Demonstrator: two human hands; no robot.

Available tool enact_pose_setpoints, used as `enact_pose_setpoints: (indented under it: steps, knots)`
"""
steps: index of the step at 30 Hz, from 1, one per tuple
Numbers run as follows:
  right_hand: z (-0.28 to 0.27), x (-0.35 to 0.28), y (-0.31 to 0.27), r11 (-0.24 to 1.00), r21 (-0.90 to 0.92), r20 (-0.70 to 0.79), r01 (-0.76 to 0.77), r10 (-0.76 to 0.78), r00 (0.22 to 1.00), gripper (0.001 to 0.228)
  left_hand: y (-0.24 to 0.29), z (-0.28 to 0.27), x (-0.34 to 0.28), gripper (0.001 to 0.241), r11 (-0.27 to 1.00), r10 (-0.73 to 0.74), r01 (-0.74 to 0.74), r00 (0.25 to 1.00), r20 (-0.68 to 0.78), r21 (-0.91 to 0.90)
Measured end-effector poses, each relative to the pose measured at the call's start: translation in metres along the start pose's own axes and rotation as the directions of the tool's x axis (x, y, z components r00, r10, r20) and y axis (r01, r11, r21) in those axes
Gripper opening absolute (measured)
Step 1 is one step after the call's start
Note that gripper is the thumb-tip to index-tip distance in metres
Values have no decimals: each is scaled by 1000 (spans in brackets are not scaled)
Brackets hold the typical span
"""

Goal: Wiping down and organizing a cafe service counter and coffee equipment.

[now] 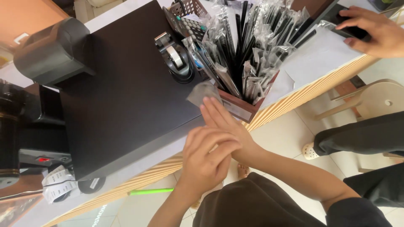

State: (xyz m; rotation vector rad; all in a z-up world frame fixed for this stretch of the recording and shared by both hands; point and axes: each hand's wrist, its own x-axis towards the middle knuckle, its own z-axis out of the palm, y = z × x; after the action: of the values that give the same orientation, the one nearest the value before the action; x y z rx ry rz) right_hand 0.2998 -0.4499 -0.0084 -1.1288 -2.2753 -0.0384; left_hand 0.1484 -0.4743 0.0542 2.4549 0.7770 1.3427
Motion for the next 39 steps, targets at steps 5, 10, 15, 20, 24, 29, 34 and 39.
enact_pose_setpoints:
  steps: [5,10,15,20,24,29,34,39]
  knots:
    - [-2,-77,13,825,456,30,-334,361,932,36,-10,5,3,25,995,-65,65,998,-11,78]
    - [18,-123,70,592,548,-54,-591,730,682,30,-29,40,9,31,977,-132,111,986,106,183]
    - [8,-70,80,583,608,-91,-538,725,683,68,-44,70,13,39,952,-103,80,993,62,295]
    - [20,-52,70,665,502,-96,-553,679,728,78,-58,70,24,48,858,-147,132,989,-10,497]
    - [24,-41,60,672,518,-64,-530,648,759,81,-78,73,20,36,810,-198,177,980,-23,559]
    - [30,-50,65,602,667,-20,-439,603,798,70,-83,65,19,41,764,-255,240,965,-61,599]
    - [23,-48,53,399,836,71,-376,601,796,43,-70,37,2,45,748,-252,279,959,-131,602]
    - [1,16,7,670,740,-221,-67,335,916,22,-58,-36,-51,35,837,-169,280,949,-265,469]
